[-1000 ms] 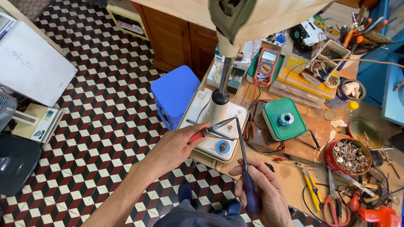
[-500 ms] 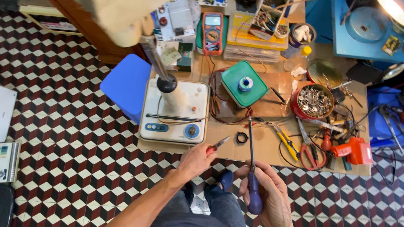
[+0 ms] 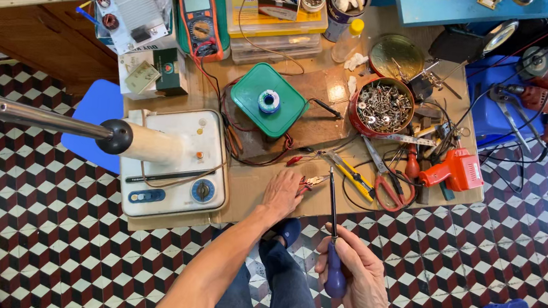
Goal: The person uses a screwdriver to remove screws from the base of a standing fan and then uses pliers to handle a small metal component from a parts container on the workbench.
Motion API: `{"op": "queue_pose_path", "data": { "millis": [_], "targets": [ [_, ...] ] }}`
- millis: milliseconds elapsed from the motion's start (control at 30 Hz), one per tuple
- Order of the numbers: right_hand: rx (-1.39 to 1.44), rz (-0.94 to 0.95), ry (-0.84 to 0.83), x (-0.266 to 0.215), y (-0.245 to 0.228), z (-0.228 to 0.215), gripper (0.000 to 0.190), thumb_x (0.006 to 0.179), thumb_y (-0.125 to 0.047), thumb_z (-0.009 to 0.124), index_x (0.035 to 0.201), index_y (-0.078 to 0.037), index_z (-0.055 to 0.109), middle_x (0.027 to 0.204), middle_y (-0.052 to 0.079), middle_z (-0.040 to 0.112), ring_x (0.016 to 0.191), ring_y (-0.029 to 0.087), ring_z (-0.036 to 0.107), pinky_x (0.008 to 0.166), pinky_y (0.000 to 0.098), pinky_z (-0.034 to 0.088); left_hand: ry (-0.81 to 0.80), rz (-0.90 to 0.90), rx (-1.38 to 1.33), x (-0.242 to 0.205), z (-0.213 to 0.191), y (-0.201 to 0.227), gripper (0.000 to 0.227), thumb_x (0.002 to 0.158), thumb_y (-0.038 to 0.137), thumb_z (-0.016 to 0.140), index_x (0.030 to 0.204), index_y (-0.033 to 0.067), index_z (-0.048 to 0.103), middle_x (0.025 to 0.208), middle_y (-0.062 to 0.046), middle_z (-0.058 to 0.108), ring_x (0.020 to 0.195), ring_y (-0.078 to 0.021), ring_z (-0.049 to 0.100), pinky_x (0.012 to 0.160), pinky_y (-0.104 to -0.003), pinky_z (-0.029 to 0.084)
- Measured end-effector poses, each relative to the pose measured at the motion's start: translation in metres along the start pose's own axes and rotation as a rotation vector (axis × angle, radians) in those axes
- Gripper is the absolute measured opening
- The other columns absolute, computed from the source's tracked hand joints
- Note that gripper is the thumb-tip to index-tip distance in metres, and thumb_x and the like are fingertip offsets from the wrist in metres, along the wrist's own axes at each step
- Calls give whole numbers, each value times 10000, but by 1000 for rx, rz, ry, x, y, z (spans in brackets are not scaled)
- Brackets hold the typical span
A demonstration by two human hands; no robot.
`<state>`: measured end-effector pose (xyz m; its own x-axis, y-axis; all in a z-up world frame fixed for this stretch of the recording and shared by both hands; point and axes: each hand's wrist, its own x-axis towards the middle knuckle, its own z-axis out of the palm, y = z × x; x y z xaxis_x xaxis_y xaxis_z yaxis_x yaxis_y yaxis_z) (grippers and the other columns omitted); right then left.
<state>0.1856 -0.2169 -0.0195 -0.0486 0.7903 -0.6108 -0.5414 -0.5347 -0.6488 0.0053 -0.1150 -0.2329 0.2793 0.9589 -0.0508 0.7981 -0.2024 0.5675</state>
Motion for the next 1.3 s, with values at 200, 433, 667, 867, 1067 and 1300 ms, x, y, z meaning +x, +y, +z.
{"op": "queue_pose_path", "data": {
  "millis": [200, 433, 667, 867, 1067, 1300],
  "targets": [
    [12, -28, -76, -4, -2, 16, 418, 985, -140, 576, 1350, 60, 617, 966, 193, 709, 723, 234, 670, 561, 330, 558, 180, 1, -100, -16, -36, 23, 615, 752, 166, 800, 1292, 15, 548, 1297, -163, 585, 1210, -367, 533, 970, -498, 435],
    [-116, -74, -167, -22, 22, 79, 413, 984, -155, 523, 1339, 35, 611, 951, 221, 715, 638, 251, 682, 541, 378, 577, 408, -306, -578, -92, -164, 11, 409, 911, 246, 702, 1257, 41, 624, 1142, -130, 734, 1070, -280, 711, 922, -379, 551],
    [-138, -254, -306, -70, 69, 189, 414, 1042, -182, 550, 1379, 54, 597, 1009, 205, 726, 592, 203, 643, 407, 311, 474, 642, -333, -764, -169, -319, -34, 312, 997, 312, 656, 1139, 34, 664, 1018, -108, 751, 965, -187, 702, 860, -311, 558],
    [-202, -341, -234, -97, 84, 277, 432, 997, -226, 561, 1345, 28, 593, 889, 154, 703, 562, 162, 602, 450, 282, 468, 689, -73, -675, -144, -397, -61, 443, 948, 260, 680, 1311, 34, 565, 1124, -120, 731, 977, -214, 715, 900, -354, 573],
    [-243, -454, -205, -110, 89, 320, 452, 947, -120, 613, 1374, 28, 588, 965, 149, 709, 626, 140, 587, 534, 269, 477, 637, 303, -649, -109, -433, -60, 546, 984, 223, 708, 1444, 33, 482, 1377, -178, 655, 1320, -270, 629, 1133, -402, 488],
    [-288, -573, -246, -93, 98, 321, 468, 938, -96, 608, 1396, -2, 583, 1043, 139, 715, 635, 132, 637, 519, 262, 512, 537, 429, -731, -87, -436, -64, 548, 989, 157, 690, 1462, 5, 459, 1346, -154, 673, 1293, -224, 640, 1142, -372, 483]
  ]
}}
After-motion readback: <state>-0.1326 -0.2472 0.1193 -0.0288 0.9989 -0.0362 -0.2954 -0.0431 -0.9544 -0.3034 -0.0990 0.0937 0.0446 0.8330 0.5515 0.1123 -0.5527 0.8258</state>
